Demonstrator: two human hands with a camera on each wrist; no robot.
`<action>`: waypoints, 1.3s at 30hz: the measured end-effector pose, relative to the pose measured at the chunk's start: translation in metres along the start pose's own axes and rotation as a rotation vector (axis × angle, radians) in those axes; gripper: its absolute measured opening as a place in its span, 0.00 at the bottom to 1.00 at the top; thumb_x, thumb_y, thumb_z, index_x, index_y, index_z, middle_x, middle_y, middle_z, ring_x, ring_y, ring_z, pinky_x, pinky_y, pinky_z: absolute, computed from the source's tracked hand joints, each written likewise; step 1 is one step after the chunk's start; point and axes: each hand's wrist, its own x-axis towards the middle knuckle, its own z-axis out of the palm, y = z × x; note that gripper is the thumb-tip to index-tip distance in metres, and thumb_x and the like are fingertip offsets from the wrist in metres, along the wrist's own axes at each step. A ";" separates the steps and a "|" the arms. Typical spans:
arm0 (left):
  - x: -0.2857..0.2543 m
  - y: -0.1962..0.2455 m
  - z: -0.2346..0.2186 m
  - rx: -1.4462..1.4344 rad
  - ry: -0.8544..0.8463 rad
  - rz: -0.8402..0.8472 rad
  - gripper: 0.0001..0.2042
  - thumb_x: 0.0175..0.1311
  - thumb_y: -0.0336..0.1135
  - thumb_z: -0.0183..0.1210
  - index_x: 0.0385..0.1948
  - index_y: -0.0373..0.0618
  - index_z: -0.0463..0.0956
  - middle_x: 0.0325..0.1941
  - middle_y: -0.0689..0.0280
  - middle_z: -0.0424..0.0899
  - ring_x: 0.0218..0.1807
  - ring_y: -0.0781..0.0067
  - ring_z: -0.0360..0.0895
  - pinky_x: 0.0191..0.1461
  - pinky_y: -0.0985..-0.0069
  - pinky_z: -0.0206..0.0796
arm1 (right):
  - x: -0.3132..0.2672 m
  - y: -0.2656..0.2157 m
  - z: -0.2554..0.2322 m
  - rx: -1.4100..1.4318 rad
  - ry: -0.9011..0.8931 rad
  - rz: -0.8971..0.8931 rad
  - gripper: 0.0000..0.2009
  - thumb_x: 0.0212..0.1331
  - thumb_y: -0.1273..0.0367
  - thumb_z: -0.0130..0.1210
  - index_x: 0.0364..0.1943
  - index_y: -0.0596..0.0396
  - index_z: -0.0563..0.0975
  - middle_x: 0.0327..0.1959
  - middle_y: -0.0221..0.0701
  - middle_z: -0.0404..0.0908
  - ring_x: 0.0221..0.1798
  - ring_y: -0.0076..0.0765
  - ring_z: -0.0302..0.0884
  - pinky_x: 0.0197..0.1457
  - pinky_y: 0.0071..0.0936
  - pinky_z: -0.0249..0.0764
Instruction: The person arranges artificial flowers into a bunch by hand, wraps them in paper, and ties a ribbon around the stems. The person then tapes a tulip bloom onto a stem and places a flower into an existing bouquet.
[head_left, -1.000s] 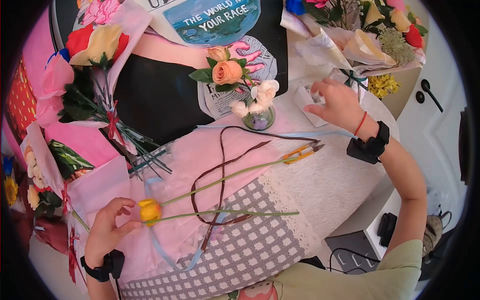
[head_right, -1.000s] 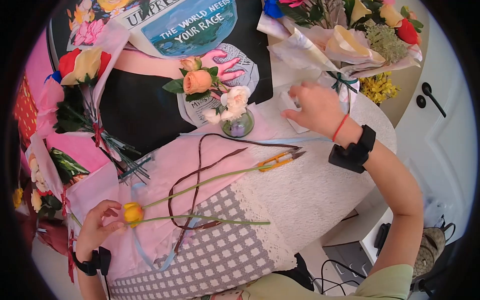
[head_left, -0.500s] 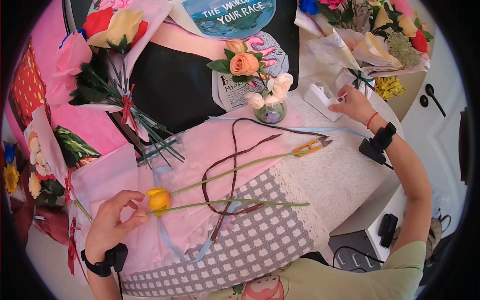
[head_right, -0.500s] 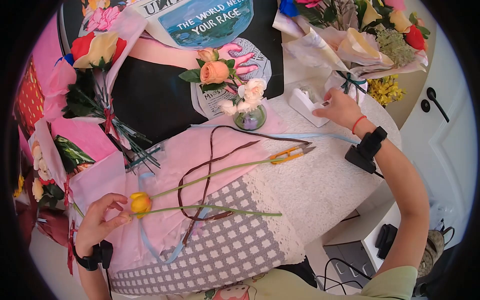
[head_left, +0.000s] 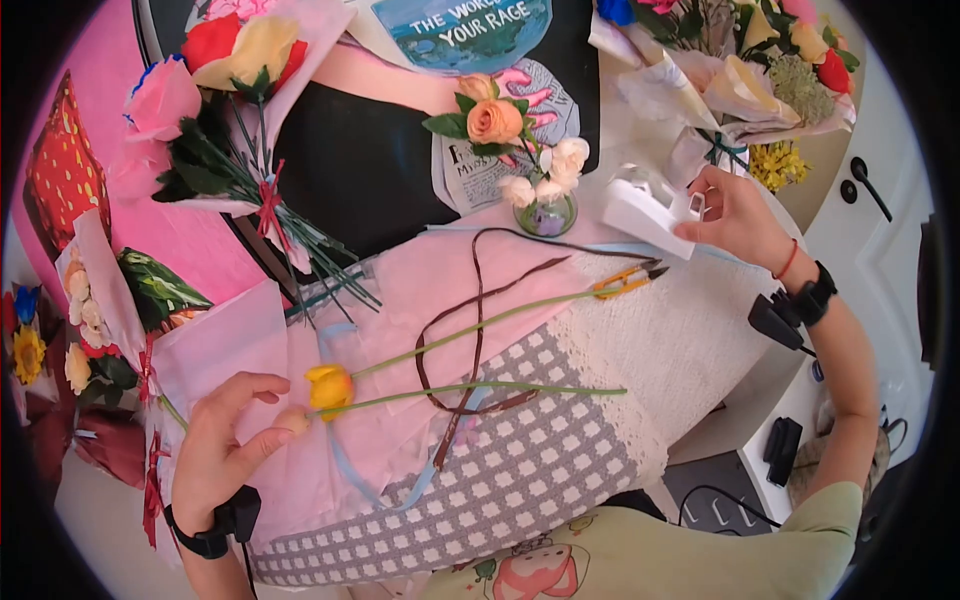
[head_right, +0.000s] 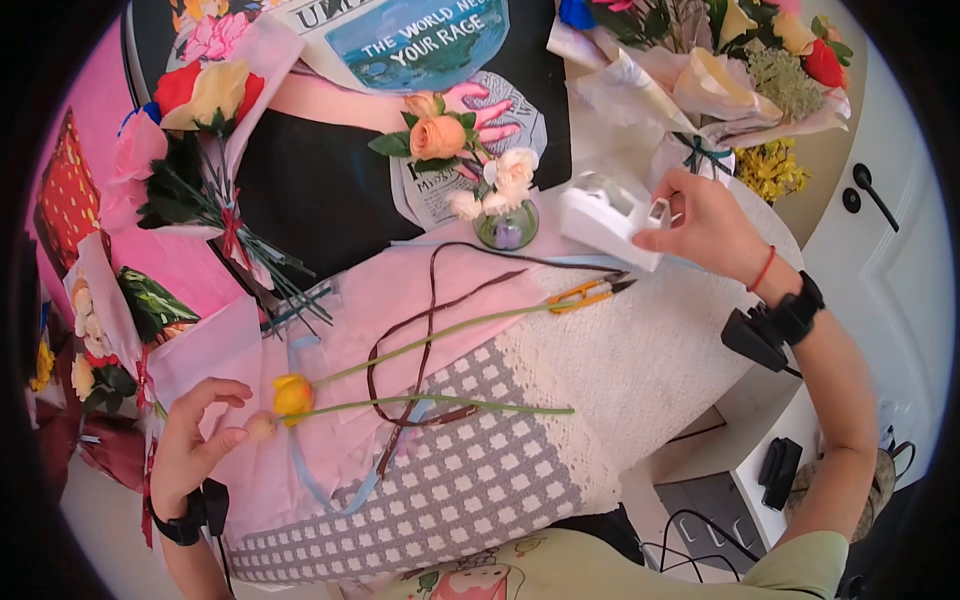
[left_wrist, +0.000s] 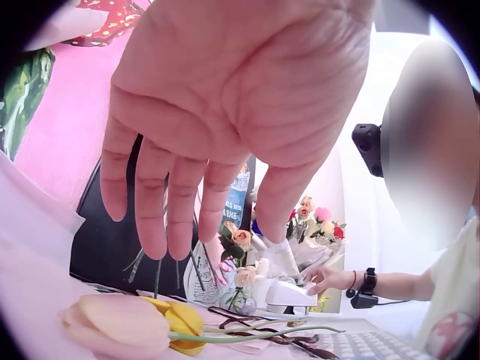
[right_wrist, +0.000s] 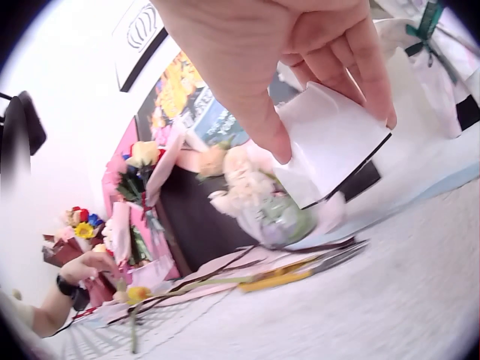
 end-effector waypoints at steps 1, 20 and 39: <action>0.004 0.003 0.001 -0.044 -0.007 0.015 0.18 0.44 0.35 0.63 0.37 0.37 0.72 0.35 0.58 0.77 0.37 0.62 0.73 0.42 0.72 0.63 | -0.007 -0.013 0.002 0.125 -0.086 -0.014 0.17 0.39 0.72 0.65 0.32 0.61 0.69 0.25 0.29 0.74 0.28 0.18 0.71 0.30 0.18 0.68; 0.080 0.052 0.062 0.205 -0.040 0.456 0.24 0.49 0.34 0.58 0.49 0.36 0.62 0.52 0.52 0.67 0.53 0.53 0.65 0.52 0.65 0.61 | 0.020 -0.110 0.106 0.162 -0.177 -0.486 0.20 0.38 0.64 0.65 0.32 0.59 0.70 0.24 0.36 0.77 0.27 0.31 0.78 0.31 0.22 0.73; 0.137 0.053 0.085 0.431 -0.061 0.350 0.18 0.42 0.26 0.60 0.39 0.36 0.70 0.43 0.58 0.75 0.42 0.55 0.73 0.42 0.65 0.67 | 0.049 -0.104 0.114 0.596 -0.590 -0.180 0.06 0.56 0.72 0.50 0.29 0.58 0.77 0.23 0.21 0.74 0.26 0.13 0.66 0.29 0.14 0.64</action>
